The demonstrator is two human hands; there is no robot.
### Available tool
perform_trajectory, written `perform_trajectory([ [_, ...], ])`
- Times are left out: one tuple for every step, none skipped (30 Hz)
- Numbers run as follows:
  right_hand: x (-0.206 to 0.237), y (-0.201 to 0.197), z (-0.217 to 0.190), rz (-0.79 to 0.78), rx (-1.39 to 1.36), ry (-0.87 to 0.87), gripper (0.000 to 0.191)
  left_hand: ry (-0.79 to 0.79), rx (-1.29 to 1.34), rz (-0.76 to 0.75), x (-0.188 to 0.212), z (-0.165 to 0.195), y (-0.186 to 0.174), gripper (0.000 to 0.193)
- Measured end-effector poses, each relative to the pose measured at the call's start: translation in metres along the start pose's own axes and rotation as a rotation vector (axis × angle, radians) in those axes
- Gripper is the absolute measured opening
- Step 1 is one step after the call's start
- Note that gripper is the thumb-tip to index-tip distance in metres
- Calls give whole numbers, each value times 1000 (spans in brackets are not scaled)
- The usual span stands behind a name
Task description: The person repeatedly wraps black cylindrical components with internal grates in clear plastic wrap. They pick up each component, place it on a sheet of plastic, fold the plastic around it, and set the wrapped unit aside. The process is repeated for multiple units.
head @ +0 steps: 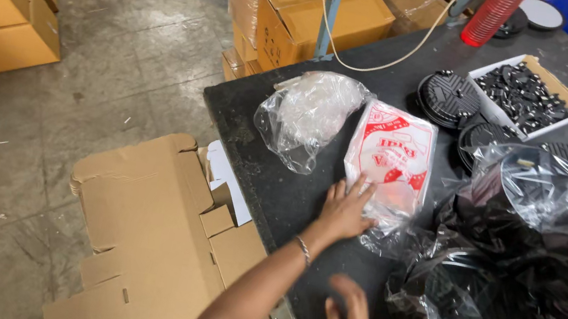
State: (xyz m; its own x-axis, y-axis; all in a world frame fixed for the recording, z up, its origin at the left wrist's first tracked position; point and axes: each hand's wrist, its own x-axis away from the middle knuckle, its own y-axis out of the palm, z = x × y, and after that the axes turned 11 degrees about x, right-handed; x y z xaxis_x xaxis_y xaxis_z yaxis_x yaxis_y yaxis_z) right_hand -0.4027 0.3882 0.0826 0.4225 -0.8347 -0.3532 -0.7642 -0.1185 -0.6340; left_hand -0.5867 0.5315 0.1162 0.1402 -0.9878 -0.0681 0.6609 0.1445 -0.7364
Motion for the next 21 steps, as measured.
perform_trajectory([
  [19,-2,4,-65,-61,5,27,-25,32,-91,6,1,-10,99],
  [34,-4,10,-129,-123,9,22,75,69,77,18,-1,-19,92],
  [49,-5,18,-189,-187,12,21,173,105,247,29,-5,-31,86],
  [66,-6,24,-238,-184,117,19,268,139,417,41,-12,-42,79],
  [82,-6,29,-285,-183,222,18,186,105,613,48,-21,-54,59],
  [98,-8,32,-335,-183,332,16,98,71,804,53,-33,-68,39],
  [109,-8,35,-348,-174,340,17,102,40,907,55,-51,-86,30],
  [114,-8,36,-361,-163,347,17,107,9,1011,52,-70,-106,22],
  [121,-9,32,-374,-152,354,18,66,31,984,45,-85,-122,23],
  [127,-10,25,-374,-179,363,18,25,53,958,39,-100,-136,23],
  [128,-10,17,-374,-206,369,17,61,139,873,36,-114,-148,32],
  [127,-12,7,-371,-232,373,17,99,224,789,33,-124,-155,41],
  [128,-15,-6,-361,-229,323,17,137,310,701,33,-129,-154,49],
  [127,-18,-19,-346,-227,273,17,172,346,702,37,-129,-148,46],
  [126,-20,-32,-328,-225,224,17,210,382,701,42,-126,-139,42],
  [126,-23,-45,-344,-218,221,16,245,422,696,51,-120,-127,39],
  [127,-26,-58,-360,-210,220,16,257,454,659,61,-112,-114,38],
  [129,-28,-69,-373,-200,222,16,272,488,620,71,-103,-100,37],
  [132,-30,-79,-398,-194,209,17,288,527,576,81,-93,-85,37],
  [136,-31,-88,-417,-185,201,17,284,504,622,91,-85,-73,36],
  [142,-31,-96,-431,-176,194,18,286,484,666,101,-81,-65,36],
])
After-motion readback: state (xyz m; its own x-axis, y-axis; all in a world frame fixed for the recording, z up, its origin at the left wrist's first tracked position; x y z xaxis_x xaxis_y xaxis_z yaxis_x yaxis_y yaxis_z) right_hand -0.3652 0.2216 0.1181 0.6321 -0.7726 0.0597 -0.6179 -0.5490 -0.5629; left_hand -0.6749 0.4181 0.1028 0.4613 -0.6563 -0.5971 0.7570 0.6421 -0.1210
